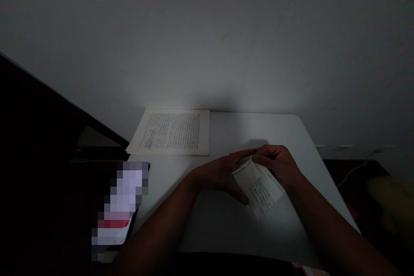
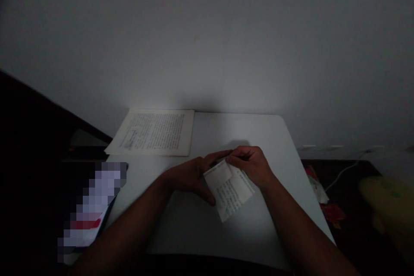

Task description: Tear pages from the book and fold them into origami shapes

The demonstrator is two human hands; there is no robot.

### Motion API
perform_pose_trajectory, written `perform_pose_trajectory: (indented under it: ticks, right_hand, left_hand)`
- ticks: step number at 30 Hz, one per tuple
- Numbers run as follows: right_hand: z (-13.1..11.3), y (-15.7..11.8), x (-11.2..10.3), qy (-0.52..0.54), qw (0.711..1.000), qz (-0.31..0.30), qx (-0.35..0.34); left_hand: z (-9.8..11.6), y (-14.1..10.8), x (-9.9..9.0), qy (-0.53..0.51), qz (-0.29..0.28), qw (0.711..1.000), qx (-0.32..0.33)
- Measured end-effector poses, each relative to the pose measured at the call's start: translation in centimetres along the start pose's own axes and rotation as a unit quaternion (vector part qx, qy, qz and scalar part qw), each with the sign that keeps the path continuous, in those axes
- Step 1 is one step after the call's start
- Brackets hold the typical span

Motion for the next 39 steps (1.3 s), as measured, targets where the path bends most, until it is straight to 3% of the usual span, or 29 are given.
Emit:
perform_pose_trajectory:
  ticks: [10,15,18,21,23,26,32,39]
  right_hand:
    - [0.3,-0.2,0.0,0.015,1.0,-0.005,0.015]
    - [-0.1,-0.2,0.1,0.017,1.0,0.015,-0.012]
    - [-0.5,-0.2,-0.1,0.044,0.996,0.07,-0.039]
    - [-0.8,-0.3,-0.9,0.06,0.979,0.168,-0.101]
    - [-0.9,-0.6,-1.2,0.018,0.96,0.229,-0.16]
    - [-1.2,-1.2,-1.1,-0.075,0.931,0.273,-0.23]
    - [-1.8,-2.1,0.4,-0.163,0.913,0.245,-0.282]
    - [-1.8,-2.4,1.3,-0.193,0.905,0.21,-0.316]
  left_hand:
    - [-0.1,-0.2,-0.3,0.029,-0.015,0.999,-0.007]
    - [-0.5,-0.5,-0.6,0.004,-0.016,1.0,-0.003]
    - [-1.2,-0.4,-0.9,-0.114,0.048,0.992,-0.008]
    - [-1.9,-0.1,-1.1,-0.227,0.14,0.964,-0.012]
    - [-2.3,0.1,-0.9,-0.248,0.203,0.947,-0.031]
    - [-2.7,0.4,-0.3,-0.221,0.268,0.936,-0.062]
    - [-3.0,0.5,0.6,-0.138,0.315,0.934,-0.092]
    - [-2.6,0.3,0.3,-0.086,0.37,0.921,-0.085]
Point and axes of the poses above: each hand's wrist, its own y-axis towards the middle knuckle, its own x-axis out of the palm, z = x × y, the point moved 3 cm from there along y, towards the middle knuckle, and after that the axes turned 1 degree about y, right-handed, at the moved point
